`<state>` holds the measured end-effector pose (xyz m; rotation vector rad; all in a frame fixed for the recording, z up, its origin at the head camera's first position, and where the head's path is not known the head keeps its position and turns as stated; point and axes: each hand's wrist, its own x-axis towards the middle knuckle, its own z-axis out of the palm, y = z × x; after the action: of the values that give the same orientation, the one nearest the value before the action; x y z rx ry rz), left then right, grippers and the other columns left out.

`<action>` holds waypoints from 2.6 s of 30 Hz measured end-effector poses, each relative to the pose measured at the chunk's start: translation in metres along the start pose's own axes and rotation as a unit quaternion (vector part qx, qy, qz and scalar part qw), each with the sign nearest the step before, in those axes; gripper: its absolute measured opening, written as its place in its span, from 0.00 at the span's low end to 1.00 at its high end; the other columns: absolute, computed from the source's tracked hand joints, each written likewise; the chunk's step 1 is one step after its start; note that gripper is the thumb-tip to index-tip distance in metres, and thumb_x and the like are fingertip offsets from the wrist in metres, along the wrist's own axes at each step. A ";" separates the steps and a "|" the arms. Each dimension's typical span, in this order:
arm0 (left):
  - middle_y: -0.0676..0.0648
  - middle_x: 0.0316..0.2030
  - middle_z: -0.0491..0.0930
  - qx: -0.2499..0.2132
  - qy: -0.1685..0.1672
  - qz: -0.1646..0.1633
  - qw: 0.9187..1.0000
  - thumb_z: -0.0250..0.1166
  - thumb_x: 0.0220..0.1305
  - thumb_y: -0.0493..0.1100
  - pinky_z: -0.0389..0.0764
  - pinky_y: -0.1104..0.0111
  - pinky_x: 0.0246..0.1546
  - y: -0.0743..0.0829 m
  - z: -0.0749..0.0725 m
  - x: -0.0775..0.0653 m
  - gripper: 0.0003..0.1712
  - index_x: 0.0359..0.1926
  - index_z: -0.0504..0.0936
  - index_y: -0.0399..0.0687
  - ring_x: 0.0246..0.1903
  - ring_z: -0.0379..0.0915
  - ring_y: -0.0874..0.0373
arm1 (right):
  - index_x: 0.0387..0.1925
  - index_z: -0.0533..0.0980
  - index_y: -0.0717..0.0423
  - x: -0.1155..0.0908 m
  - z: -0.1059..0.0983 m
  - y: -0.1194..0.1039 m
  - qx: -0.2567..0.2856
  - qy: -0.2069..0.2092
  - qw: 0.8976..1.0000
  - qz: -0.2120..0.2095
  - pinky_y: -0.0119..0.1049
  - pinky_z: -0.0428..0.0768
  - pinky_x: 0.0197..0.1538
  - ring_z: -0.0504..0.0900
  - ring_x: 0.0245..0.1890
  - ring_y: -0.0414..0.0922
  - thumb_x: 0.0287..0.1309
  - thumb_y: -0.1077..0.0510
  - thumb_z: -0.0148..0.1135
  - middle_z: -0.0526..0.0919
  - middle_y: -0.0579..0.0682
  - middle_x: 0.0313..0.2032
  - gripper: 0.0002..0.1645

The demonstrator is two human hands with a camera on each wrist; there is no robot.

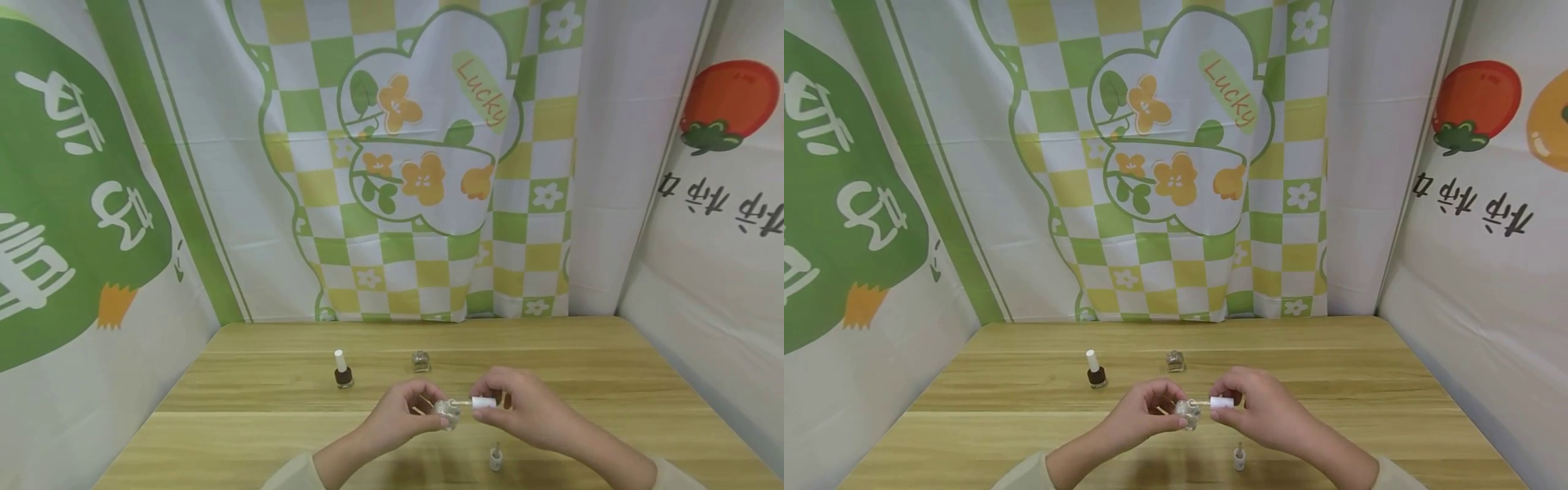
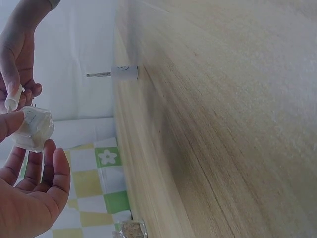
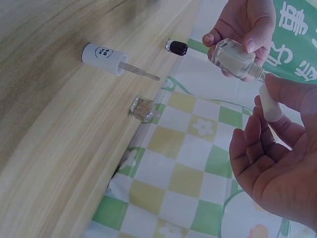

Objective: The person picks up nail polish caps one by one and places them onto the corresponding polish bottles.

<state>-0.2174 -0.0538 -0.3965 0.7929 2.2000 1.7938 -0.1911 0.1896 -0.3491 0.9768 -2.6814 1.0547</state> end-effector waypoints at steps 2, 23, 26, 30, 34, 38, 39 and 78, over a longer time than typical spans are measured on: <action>0.50 0.34 0.79 -0.001 0.004 0.000 1.000 0.71 0.53 0.34 0.79 0.72 0.31 0.000 0.001 0.000 0.13 0.41 0.81 0.41 0.34 0.75 0.58 | 0.38 0.81 0.45 0.000 0.000 0.000 -0.003 0.000 1.000 -0.002 0.32 0.77 0.33 0.75 0.32 0.34 0.57 0.50 0.69 0.77 0.33 0.32 0.09; 0.51 0.37 0.79 0.005 -0.013 -0.001 1.000 0.71 0.55 0.36 0.79 0.70 0.33 -0.003 0.001 0.000 0.13 0.42 0.81 0.42 0.36 0.75 0.57 | 0.39 0.81 0.44 0.001 -0.004 -0.004 -0.017 -0.015 1.000 -0.002 0.32 0.77 0.34 0.75 0.34 0.34 0.56 0.55 0.70 0.77 0.33 0.34 0.09; 0.51 0.37 0.80 0.009 -0.017 0.000 1.000 0.71 0.55 0.37 0.79 0.70 0.33 -0.003 0.001 0.000 0.13 0.42 0.81 0.43 0.36 0.76 0.57 | 0.39 0.81 0.43 0.001 -0.004 -0.004 -0.016 -0.019 1.000 -0.002 0.32 0.77 0.34 0.75 0.35 0.34 0.56 0.53 0.70 0.77 0.33 0.34 0.09; 0.52 0.36 0.80 0.014 -0.016 -0.003 1.000 0.71 0.55 0.37 0.79 0.70 0.33 -0.003 0.001 -0.001 0.12 0.41 0.81 0.45 0.36 0.76 0.58 | 0.39 0.80 0.43 0.002 -0.003 -0.004 -0.016 -0.020 1.000 -0.005 0.32 0.77 0.34 0.75 0.34 0.34 0.55 0.53 0.70 0.76 0.33 0.34 0.09; 0.51 0.36 0.80 0.014 -0.015 -0.007 1.000 0.71 0.55 0.35 0.79 0.70 0.33 -0.003 0.002 0.000 0.12 0.42 0.81 0.43 0.35 0.75 0.58 | 0.37 0.78 0.43 0.003 -0.002 -0.006 -0.011 -0.013 1.000 -0.009 0.32 0.77 0.34 0.75 0.34 0.35 0.54 0.56 0.71 0.76 0.33 0.33 0.10; 0.50 0.37 0.80 0.008 -0.016 -0.005 1.000 0.71 0.55 0.33 0.79 0.71 0.33 -0.004 0.003 0.000 0.13 0.42 0.81 0.41 0.35 0.75 0.57 | 0.34 0.76 0.42 0.003 0.000 -0.007 -0.002 -0.001 1.000 -0.013 0.34 0.77 0.35 0.75 0.34 0.35 0.53 0.58 0.72 0.77 0.33 0.32 0.12; 0.50 0.36 0.80 0.007 -0.015 -0.004 1.000 0.71 0.55 0.33 0.79 0.71 0.33 -0.004 0.003 0.000 0.13 0.42 0.81 0.41 0.35 0.75 0.58 | 0.34 0.76 0.42 0.004 0.001 -0.006 0.001 0.003 1.000 -0.014 0.35 0.78 0.35 0.75 0.34 0.35 0.53 0.58 0.72 0.77 0.34 0.32 0.12; 0.49 0.35 0.81 -0.010 -0.013 -0.001 1.000 0.70 0.55 0.33 0.79 0.72 0.32 -0.004 0.008 0.001 0.12 0.41 0.81 0.40 0.33 0.76 0.58 | 0.41 0.75 0.66 0.009 0.026 0.007 0.294 0.051 0.953 0.054 0.40 0.83 0.41 0.82 0.35 0.50 0.55 0.63 0.69 0.79 0.58 0.37 0.14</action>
<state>-0.2153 -0.0474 -0.4019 0.8039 2.1637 1.7902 -0.1988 0.1717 -0.3699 0.8124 -2.3934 1.9355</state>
